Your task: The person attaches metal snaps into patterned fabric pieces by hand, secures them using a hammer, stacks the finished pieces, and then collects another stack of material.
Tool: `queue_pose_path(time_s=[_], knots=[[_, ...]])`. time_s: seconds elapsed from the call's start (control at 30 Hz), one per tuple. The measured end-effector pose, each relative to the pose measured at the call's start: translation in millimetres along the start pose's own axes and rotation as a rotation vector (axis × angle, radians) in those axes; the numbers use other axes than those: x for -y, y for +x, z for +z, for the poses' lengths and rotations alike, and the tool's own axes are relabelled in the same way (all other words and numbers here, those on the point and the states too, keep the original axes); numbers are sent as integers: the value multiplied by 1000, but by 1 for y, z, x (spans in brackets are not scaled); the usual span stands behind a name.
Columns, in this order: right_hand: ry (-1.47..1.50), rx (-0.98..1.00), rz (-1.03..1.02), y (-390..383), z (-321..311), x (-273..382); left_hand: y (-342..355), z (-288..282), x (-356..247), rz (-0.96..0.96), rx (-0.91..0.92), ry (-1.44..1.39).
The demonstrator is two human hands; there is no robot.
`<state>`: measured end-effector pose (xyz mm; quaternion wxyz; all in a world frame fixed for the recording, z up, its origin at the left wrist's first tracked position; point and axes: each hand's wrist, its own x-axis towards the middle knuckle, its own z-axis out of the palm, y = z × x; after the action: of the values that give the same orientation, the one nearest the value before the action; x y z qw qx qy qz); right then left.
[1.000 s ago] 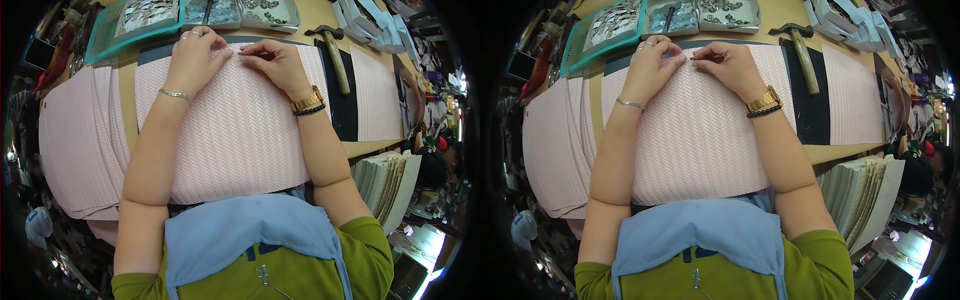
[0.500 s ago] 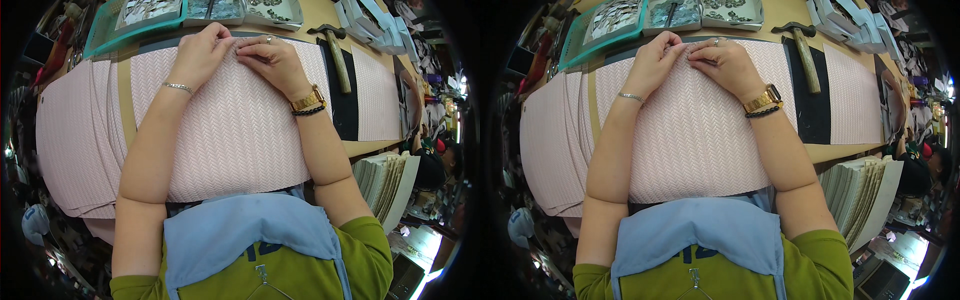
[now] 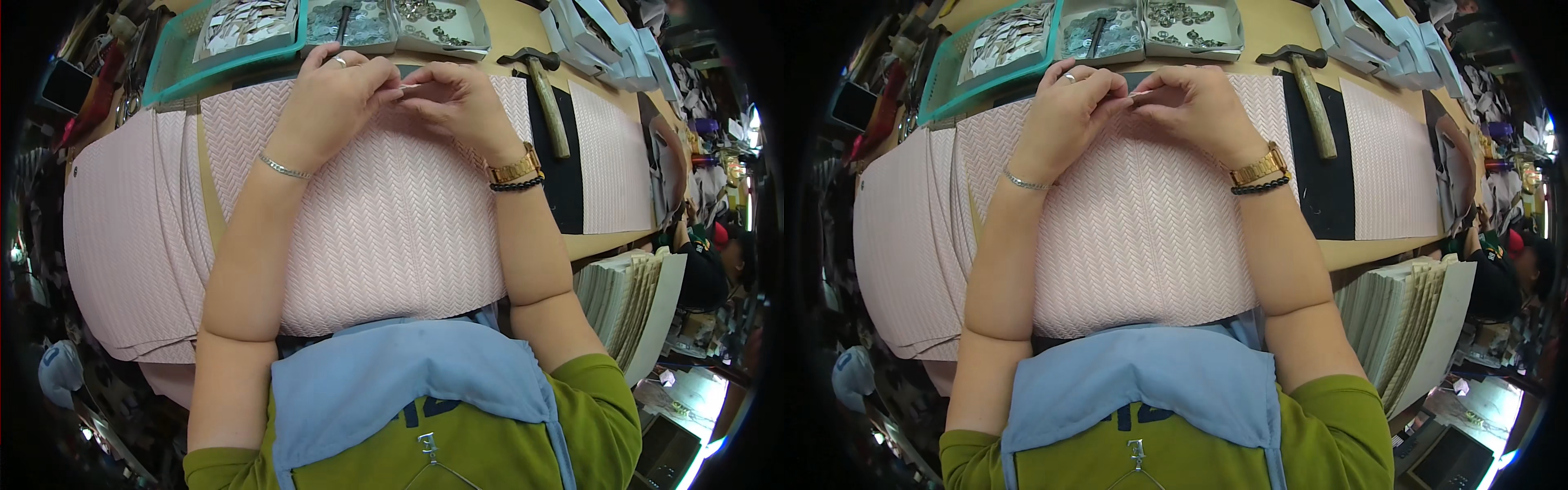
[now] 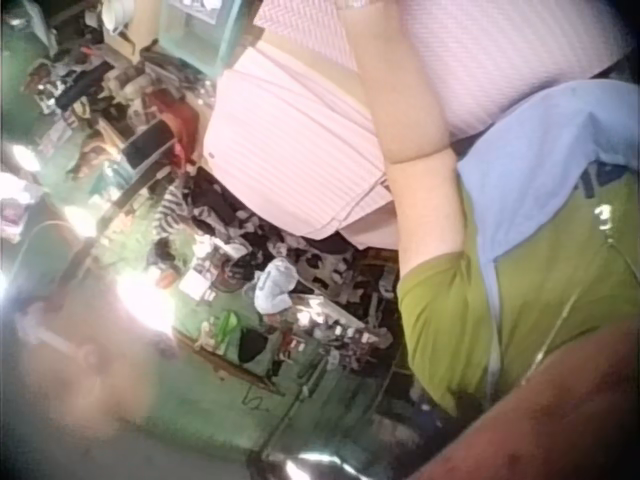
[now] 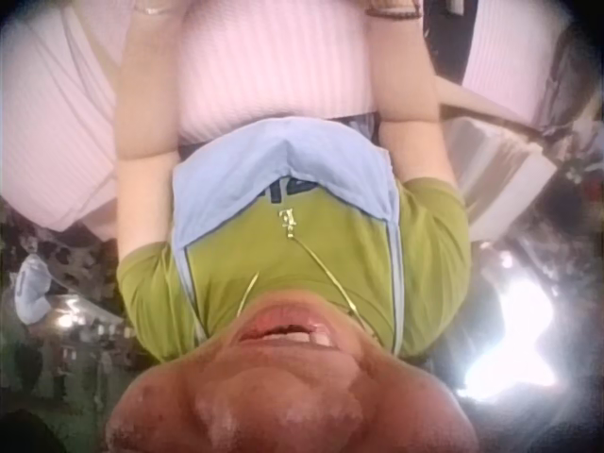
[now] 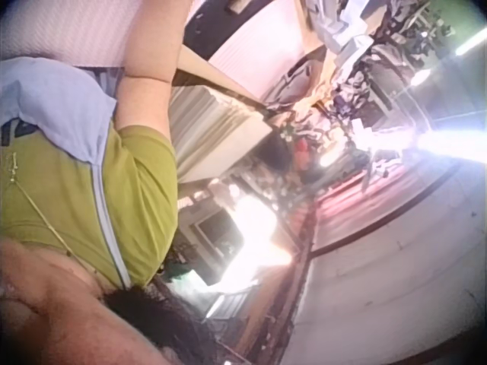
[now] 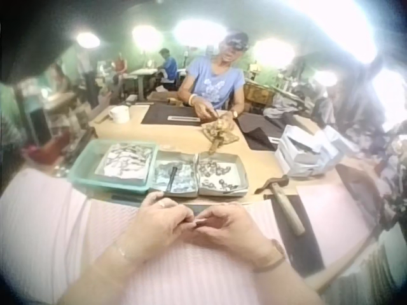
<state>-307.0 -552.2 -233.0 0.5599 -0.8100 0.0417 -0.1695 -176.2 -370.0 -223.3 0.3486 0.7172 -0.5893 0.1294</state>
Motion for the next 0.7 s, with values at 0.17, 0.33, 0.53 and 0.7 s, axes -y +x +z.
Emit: queue_pose_path(time_s=[0.17,0.33,0.53,0.7], knots=[[-22,142,56,-1,-17,14,4,-5,-9,76,-11,-39],[-132,158,51,-1,-19,19,4,-8,-16,55,25,-60],[-492,-78,-195,-4,-2,32,5,-19,-12,-142,61,-83],[-544,-114,-354,-11,-11,16,4,-20,-18,-242,152,-202]])
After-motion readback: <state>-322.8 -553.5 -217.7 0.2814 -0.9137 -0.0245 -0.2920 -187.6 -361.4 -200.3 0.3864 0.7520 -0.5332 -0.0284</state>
